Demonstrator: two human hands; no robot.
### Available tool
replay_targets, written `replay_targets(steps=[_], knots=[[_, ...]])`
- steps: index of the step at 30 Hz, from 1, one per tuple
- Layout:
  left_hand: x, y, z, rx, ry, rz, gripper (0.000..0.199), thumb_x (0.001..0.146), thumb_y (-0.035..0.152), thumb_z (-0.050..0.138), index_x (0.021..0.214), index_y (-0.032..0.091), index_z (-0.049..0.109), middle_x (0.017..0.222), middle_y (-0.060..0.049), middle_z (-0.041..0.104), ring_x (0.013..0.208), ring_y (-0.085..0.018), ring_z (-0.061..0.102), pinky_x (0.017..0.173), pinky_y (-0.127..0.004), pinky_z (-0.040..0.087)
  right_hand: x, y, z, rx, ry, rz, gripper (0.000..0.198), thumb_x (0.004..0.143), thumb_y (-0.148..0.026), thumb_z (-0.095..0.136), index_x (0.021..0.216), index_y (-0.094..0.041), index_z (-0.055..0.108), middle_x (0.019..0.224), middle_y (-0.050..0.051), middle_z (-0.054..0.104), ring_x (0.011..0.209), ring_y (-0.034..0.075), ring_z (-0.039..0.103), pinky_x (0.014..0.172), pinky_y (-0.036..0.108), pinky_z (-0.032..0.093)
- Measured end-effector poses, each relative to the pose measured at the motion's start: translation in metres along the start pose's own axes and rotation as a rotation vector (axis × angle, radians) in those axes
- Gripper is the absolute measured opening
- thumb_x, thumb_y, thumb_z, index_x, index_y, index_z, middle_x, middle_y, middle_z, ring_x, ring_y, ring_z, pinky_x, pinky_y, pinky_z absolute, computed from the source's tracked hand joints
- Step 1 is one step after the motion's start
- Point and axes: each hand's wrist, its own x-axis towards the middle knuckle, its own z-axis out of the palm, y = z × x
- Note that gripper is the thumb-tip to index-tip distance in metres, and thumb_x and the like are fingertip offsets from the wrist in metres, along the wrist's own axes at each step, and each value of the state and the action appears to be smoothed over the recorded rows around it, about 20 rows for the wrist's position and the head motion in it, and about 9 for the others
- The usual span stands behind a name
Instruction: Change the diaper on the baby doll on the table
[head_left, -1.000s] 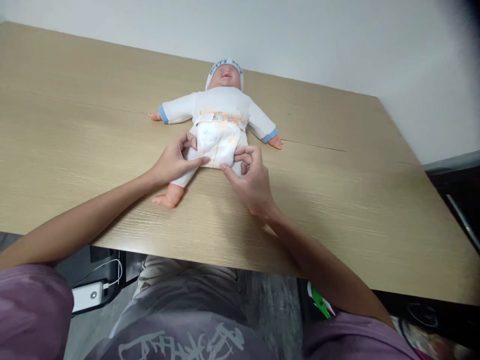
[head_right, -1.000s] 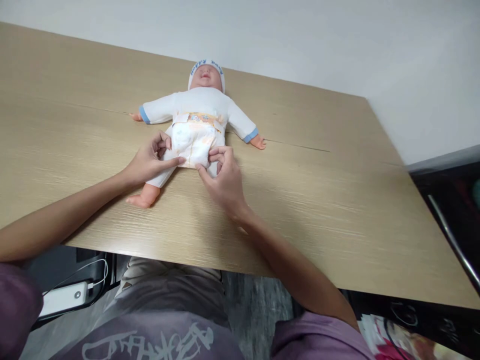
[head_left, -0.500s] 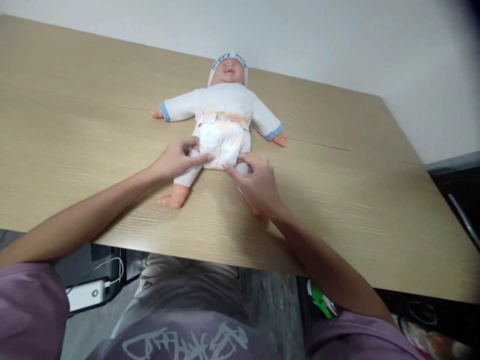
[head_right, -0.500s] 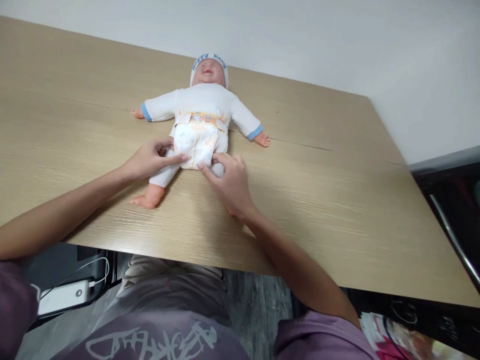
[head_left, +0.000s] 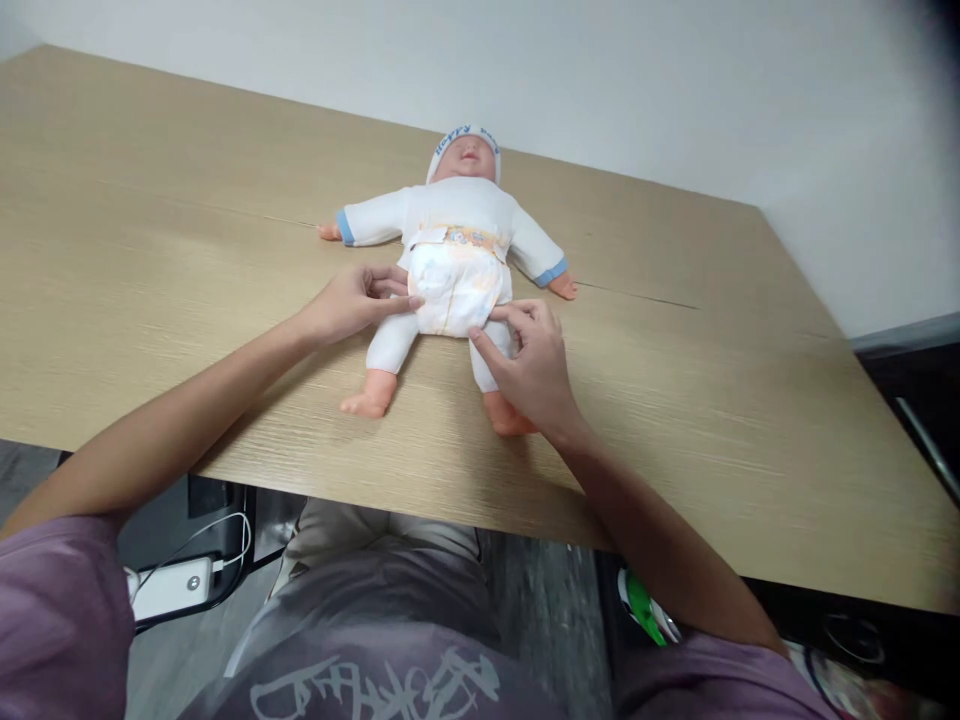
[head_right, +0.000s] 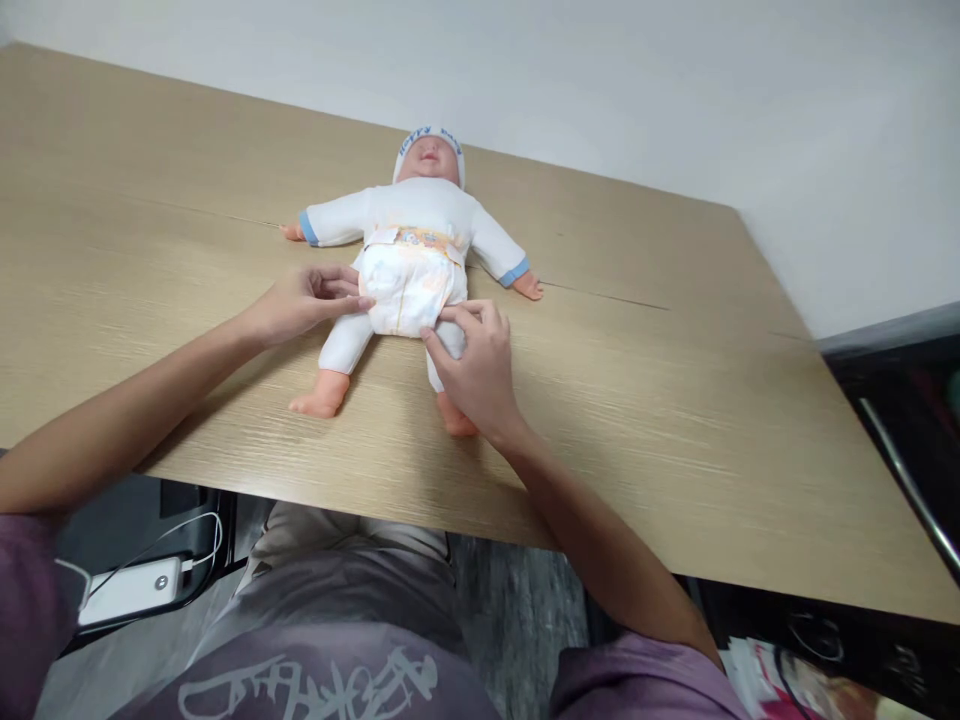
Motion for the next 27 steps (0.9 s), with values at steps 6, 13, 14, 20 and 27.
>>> replay_targets(steps=[6,13,14,20,27], knots=[[-0.003,0.005,-0.012,0.338,0.244,0.235,0.050,0.100,0.064,0.084,0.125,0.021,0.077,0.128,-0.016,0.083,0.117,-0.031,0.075,0.104,-0.048,0.061,-0.005,0.000,-0.023,0.049,-0.016,-0.041,0.037,0.105,-0.043,0.076,0.139,-0.028,0.077,0.128,0.010,0.079,0.104,0.030,0.073,0.094,0.052,0.065],[0.027,0.012,0.002,0.690,0.132,0.505,0.072,0.114,0.078,0.052,0.166,0.029,0.064,0.175,-0.015,0.058,0.162,-0.042,0.048,0.139,-0.062,0.032,0.041,0.008,-0.006,0.017,-0.034,-0.234,0.058,0.118,-0.059,0.055,0.168,-0.028,0.061,0.178,0.015,0.060,0.168,0.037,0.052,0.142,0.068,0.040],[0.033,0.012,0.004,0.715,0.107,0.509,0.073,0.115,0.078,0.047,0.167,0.030,0.064,0.176,-0.015,0.057,0.161,-0.042,0.047,0.140,-0.062,0.030,0.047,0.009,-0.002,0.024,-0.071,-0.249,0.060,0.119,-0.059,0.052,0.170,-0.027,0.060,0.180,0.015,0.057,0.171,0.036,0.050,0.144,0.067,0.037],[0.049,0.001,-0.014,0.748,0.094,0.561,0.071,0.119,0.069,0.038,0.177,0.033,0.058,0.183,-0.011,0.051,0.165,-0.039,0.046,0.141,-0.057,0.024,0.072,0.033,-0.004,0.056,-0.078,-0.322,0.060,0.123,-0.056,0.035,0.171,-0.030,0.060,0.177,0.011,0.063,0.167,0.032,0.056,0.142,0.064,0.040],[0.086,-0.046,-0.066,0.786,0.364,0.347,0.091,0.103,0.085,0.060,0.172,0.026,0.061,0.174,-0.019,0.060,0.160,-0.048,0.047,0.139,-0.063,0.024,0.117,0.134,-0.002,-0.202,0.040,-0.190,0.091,0.112,-0.078,0.052,0.174,-0.013,0.051,0.172,0.028,0.061,0.158,0.043,0.056,0.138,0.067,0.038]])
